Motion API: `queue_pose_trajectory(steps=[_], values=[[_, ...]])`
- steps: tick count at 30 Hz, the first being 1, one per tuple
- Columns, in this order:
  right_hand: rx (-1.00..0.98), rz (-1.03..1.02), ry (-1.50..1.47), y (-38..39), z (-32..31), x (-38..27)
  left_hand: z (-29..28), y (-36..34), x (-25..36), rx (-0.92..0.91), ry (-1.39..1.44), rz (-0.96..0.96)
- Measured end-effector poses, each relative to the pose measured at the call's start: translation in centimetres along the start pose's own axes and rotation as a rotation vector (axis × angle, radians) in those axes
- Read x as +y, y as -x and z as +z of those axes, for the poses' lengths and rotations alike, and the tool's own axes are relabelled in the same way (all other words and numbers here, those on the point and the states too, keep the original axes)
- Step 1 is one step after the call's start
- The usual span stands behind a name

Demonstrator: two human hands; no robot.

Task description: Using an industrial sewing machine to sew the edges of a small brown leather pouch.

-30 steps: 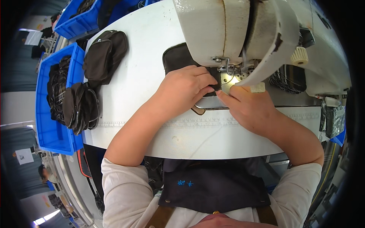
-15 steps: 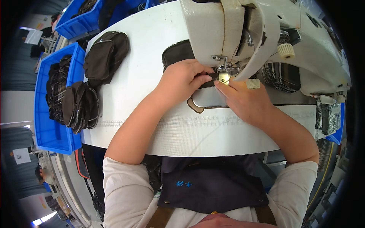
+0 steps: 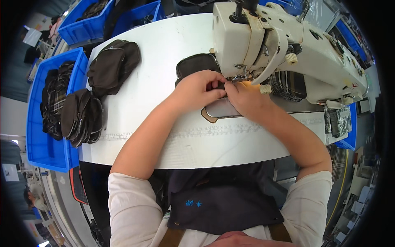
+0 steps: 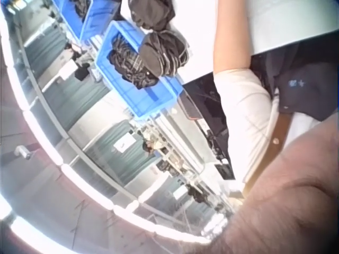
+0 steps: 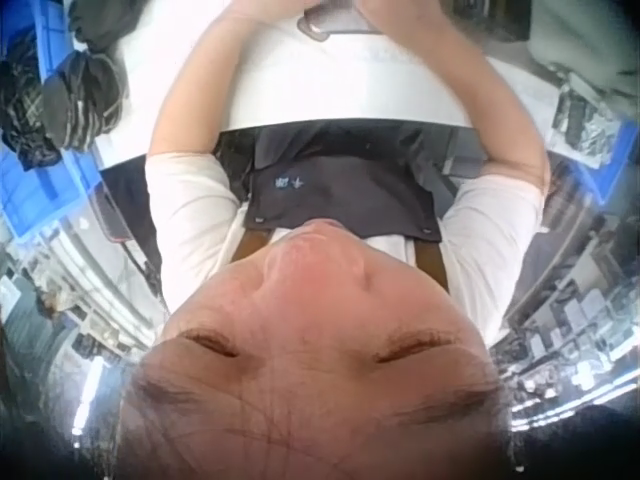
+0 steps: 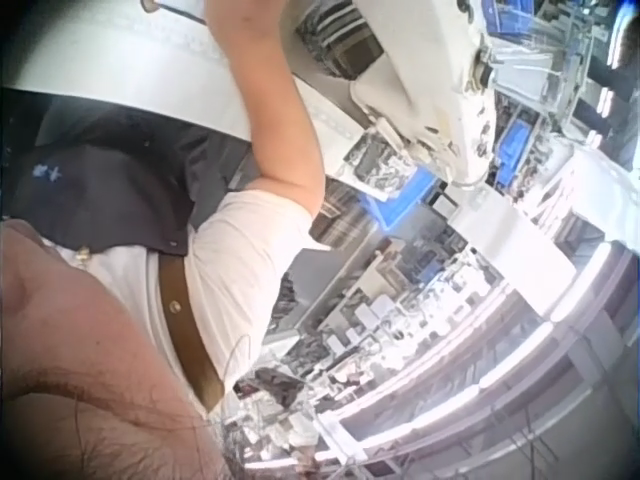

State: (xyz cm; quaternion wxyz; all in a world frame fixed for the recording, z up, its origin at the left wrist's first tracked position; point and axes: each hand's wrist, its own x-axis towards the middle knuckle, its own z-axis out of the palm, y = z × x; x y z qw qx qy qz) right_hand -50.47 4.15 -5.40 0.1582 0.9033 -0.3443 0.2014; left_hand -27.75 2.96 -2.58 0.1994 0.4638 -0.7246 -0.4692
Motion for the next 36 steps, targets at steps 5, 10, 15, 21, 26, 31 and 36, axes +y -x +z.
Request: queue_pose_trajectory(steps=[5,10,15,21,26,31,36], values=[[0.079,0.087,-0.073,0.4,0.9,-0.5,2.6,1.5,0.2,0.385,-0.692,0.359],[0.024,0.191,-0.152,0.3,0.8,-0.6,2.6,1.2,-0.4,0.450,-0.766,0.476],[0.036,0.217,-0.185,0.0,-0.4,-0.8,2.9,0.7,-0.8,0.603,-0.842,0.611],[0.095,0.135,-0.090,0.4,0.2,-0.3,3.6,0.3,-0.4,0.610,-0.809,0.575],[0.080,0.120,-0.144,0.4,0.3,0.0,3.7,-0.1,-0.6,0.567,-0.831,0.517],[-0.049,0.045,-0.026,0.2,0.5,-0.3,3.7,-0.5,-1.2,0.601,-0.857,0.598],[-0.094,0.067,-0.092,0.1,0.2,-0.7,4.0,-0.4,-1.4,0.633,-0.856,0.556]])
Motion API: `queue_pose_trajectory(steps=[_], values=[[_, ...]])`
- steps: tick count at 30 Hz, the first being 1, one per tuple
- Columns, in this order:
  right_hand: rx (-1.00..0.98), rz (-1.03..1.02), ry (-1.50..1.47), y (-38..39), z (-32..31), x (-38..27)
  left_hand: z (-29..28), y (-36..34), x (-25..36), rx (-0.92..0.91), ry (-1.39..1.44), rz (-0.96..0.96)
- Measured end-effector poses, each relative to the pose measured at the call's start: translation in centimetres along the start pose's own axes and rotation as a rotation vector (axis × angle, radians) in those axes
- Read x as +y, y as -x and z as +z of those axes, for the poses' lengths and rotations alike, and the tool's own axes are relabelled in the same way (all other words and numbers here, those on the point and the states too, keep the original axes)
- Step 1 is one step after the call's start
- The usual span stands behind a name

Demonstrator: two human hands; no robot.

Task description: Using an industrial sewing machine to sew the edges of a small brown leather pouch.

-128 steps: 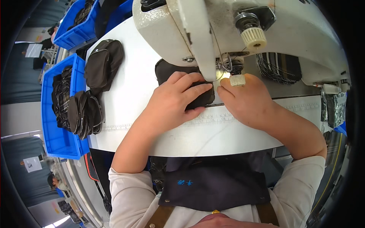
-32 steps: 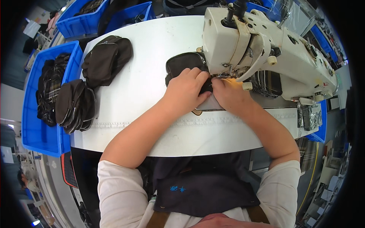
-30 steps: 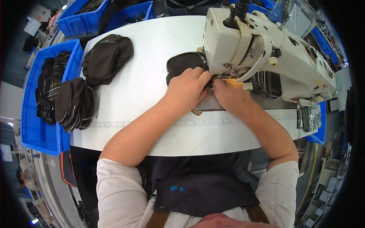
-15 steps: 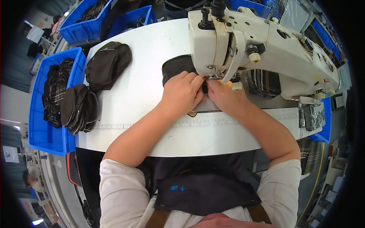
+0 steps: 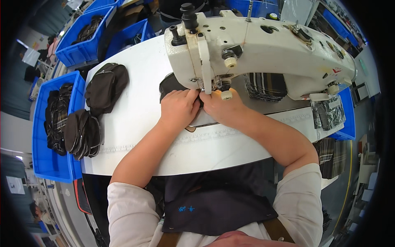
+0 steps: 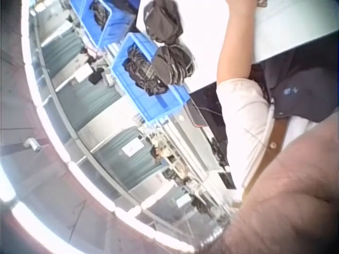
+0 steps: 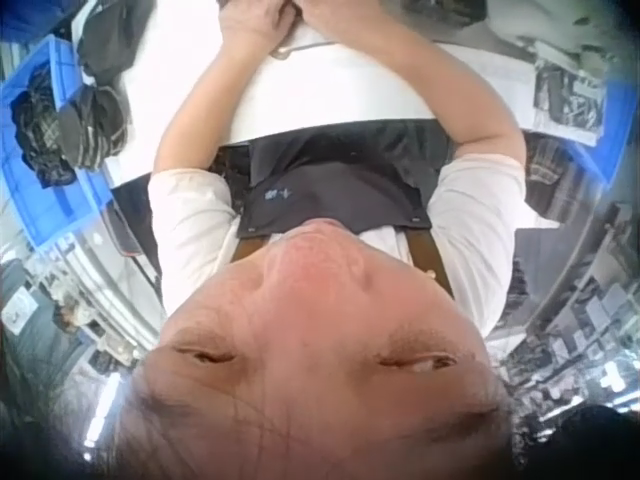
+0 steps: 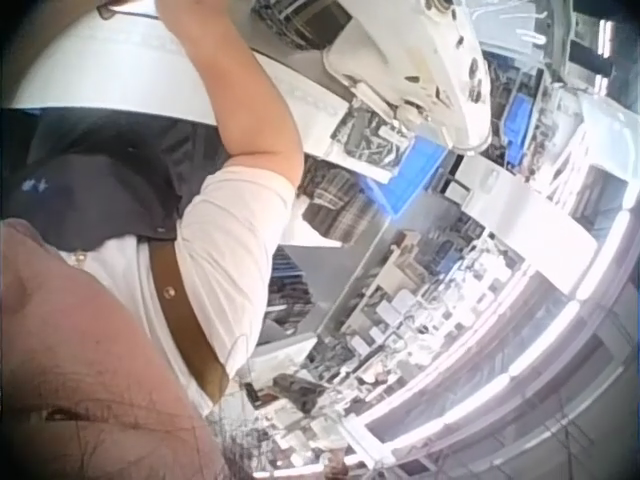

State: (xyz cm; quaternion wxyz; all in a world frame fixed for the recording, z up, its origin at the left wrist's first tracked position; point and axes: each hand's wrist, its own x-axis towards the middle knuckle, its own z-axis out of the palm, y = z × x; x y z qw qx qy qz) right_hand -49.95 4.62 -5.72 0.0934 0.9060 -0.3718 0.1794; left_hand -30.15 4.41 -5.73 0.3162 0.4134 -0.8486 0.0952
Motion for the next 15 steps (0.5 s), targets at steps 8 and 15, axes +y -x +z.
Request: queue_pose_trajectory(steps=[8,15], values=[[-0.048,0.154,-0.244,0.1,1.2,0.0,-2.6,-0.6,0.3,-0.357,0.190,-0.283],[-0.115,-0.053,0.114,0.5,0.7,0.6,-4.8,-2.4,-1.4,-0.608,0.617,-0.408]])
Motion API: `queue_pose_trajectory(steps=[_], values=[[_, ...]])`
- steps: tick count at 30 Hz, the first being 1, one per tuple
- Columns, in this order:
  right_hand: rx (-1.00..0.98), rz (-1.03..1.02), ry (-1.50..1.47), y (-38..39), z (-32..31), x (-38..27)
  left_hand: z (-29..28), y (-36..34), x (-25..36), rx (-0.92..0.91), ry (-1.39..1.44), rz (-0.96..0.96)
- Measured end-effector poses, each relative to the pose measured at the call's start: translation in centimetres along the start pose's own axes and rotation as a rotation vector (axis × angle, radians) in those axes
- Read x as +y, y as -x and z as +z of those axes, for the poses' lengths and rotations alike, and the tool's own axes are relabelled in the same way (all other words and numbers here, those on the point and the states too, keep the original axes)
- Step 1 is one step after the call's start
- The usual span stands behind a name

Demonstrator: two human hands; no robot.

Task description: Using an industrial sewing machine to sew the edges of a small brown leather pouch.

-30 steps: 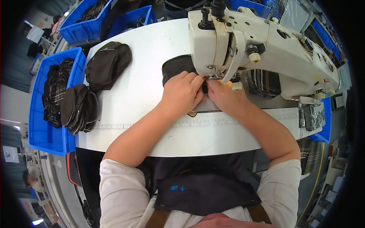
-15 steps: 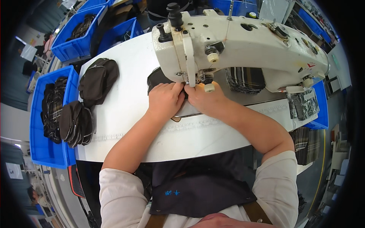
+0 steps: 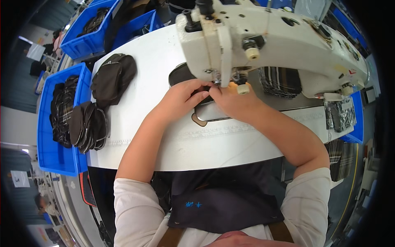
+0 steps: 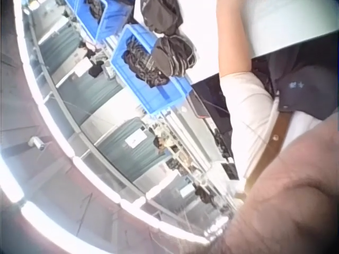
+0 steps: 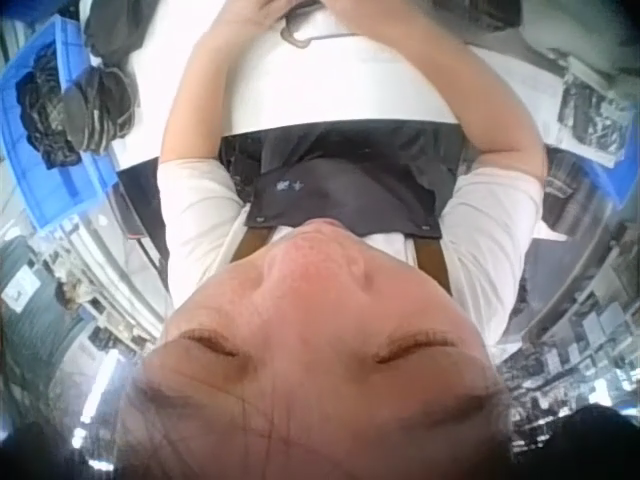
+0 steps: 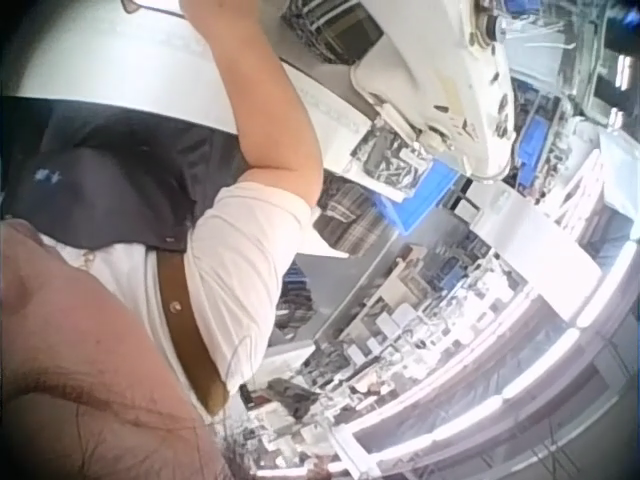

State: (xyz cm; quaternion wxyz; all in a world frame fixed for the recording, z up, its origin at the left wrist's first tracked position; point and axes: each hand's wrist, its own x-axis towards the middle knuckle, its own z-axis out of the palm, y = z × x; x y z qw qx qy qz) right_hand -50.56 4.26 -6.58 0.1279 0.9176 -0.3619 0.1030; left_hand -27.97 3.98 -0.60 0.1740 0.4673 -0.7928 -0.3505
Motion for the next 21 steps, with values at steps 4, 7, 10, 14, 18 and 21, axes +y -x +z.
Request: queue_pose_trajectory(steps=[4,7,10,14,18,21], values=[[0.160,-0.048,0.102,0.0,0.3,-0.1,-1.1,-0.1,-1.0,-0.084,0.023,0.085],[0.279,-0.062,0.053,-0.6,0.2,-0.1,-0.8,-0.1,-1.6,-0.040,0.023,0.145],[0.317,-0.054,0.064,-0.8,0.9,-0.2,-0.7,-0.3,-1.9,-0.034,0.017,0.144],[0.403,-0.035,0.072,-1.2,0.6,0.0,-0.2,-0.4,-2.4,0.015,0.004,0.180],[0.390,-0.061,0.025,-0.8,1.2,0.5,0.3,0.1,-2.2,0.063,-0.141,0.271],[0.381,-0.106,0.164,-0.6,1.2,0.6,2.0,0.6,-1.4,0.297,-0.429,0.359]])
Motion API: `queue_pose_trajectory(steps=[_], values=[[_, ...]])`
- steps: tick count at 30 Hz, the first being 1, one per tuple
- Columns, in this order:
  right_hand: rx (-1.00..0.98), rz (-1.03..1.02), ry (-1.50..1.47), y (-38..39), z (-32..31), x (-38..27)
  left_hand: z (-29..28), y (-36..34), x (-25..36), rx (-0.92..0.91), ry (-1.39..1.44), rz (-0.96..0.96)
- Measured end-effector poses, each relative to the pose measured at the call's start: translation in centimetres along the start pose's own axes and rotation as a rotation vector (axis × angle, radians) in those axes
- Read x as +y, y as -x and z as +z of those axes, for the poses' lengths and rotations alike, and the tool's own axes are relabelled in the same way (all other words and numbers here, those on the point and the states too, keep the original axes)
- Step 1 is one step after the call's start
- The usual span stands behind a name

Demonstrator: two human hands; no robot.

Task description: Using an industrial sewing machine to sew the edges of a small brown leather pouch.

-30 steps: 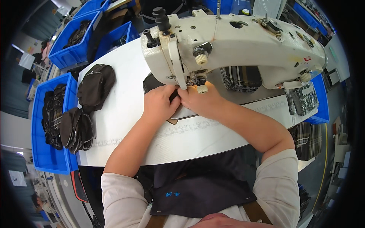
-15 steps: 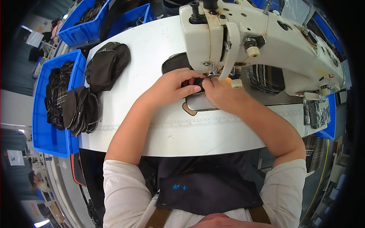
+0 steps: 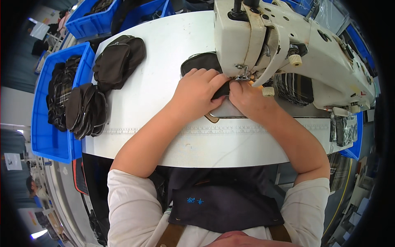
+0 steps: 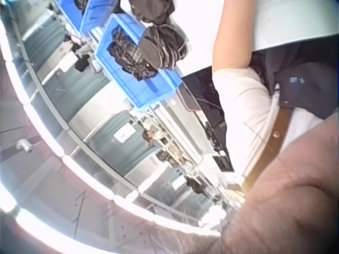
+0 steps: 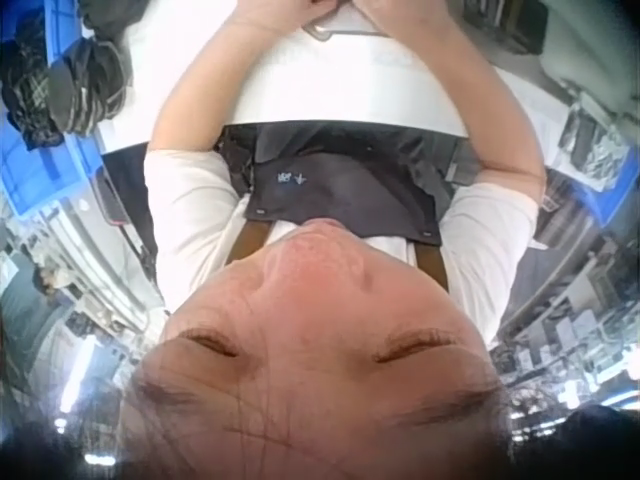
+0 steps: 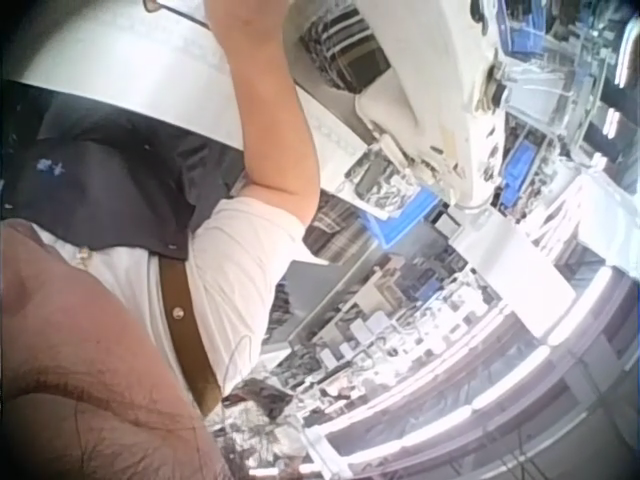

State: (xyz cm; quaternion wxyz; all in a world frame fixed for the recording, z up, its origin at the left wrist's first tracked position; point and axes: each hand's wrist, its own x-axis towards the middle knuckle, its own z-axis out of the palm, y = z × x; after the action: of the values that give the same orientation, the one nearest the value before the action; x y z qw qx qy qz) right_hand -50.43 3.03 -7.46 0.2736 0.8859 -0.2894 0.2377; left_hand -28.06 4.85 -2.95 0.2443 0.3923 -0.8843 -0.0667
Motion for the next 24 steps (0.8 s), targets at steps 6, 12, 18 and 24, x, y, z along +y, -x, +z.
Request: queue_pose_trajectory(steps=[6,12,18,24], values=[[0.064,0.004,-0.034,-1.4,-2.0,0.5,1.0,-0.1,0.4,0.349,-0.218,0.166],[0.058,0.087,0.002,-1.5,-2.5,0.0,1.2,-0.5,0.9,0.357,-0.245,0.164],[-0.003,0.011,0.048,-1.4,-2.5,0.1,2.0,-0.9,0.5,0.413,-0.310,0.161],[0.042,0.141,-0.029,-1.8,-2.9,-0.2,1.8,-0.4,0.5,0.409,-0.313,0.133]])
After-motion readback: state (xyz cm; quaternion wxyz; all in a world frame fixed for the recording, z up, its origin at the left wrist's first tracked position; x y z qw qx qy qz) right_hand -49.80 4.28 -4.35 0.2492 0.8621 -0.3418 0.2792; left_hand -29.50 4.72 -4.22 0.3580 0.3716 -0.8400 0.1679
